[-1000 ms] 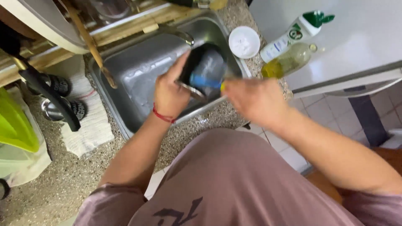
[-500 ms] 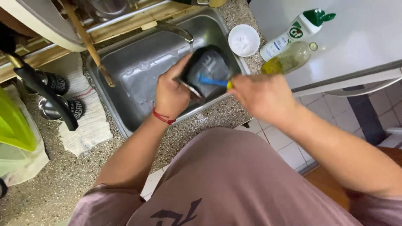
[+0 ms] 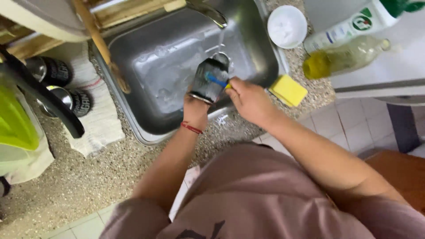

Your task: The person washes a black metal cup in a kitchen sink. They scrub the inside and outside of the cup using a toothbrush and a sponge, rinsing it under running water between steps. The person handles the cup, toothbrush, and sponge throughout the process.

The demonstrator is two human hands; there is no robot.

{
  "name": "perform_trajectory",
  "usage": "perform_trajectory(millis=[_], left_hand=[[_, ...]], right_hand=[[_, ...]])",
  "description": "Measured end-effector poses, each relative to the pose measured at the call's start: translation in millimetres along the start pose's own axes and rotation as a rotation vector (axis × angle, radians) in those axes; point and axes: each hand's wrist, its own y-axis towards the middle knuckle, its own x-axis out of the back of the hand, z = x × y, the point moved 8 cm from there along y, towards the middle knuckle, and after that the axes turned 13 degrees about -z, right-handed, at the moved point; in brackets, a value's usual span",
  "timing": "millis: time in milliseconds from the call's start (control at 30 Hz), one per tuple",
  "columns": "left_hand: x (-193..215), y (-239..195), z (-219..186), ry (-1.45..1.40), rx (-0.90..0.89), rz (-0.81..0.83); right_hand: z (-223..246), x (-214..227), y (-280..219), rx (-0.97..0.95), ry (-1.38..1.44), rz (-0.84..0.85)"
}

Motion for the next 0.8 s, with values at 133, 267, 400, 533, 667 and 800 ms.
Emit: perform_trajectory(millis=[133,267,400,533,667,800], left_hand=[[25,67,21,-0.257,-0.071,0.023],[28,131,36,-0.398,0.019,-0.044],[33,172,56,-0.365,-0.019,-0.113],[52,181,80,-0.356,-0.052,-0.165],[76,190,91,-0.319,-0.076,-0.171],[81,205,98,-0.285,-0.113,-0.200]], right_hand=[[-1,-37,28,-0.114,0.259,0.082],[-4,-77,68,-0.017,0.424,0.038],[-36,-129,103,0.093,0.621,-0.155],[-30,-143,115,0.078,0.752,-0.155],[-36,-146,118,0.095,0.660,-0.197],[-23,-146,118,0.144,0.703,-0.153]])
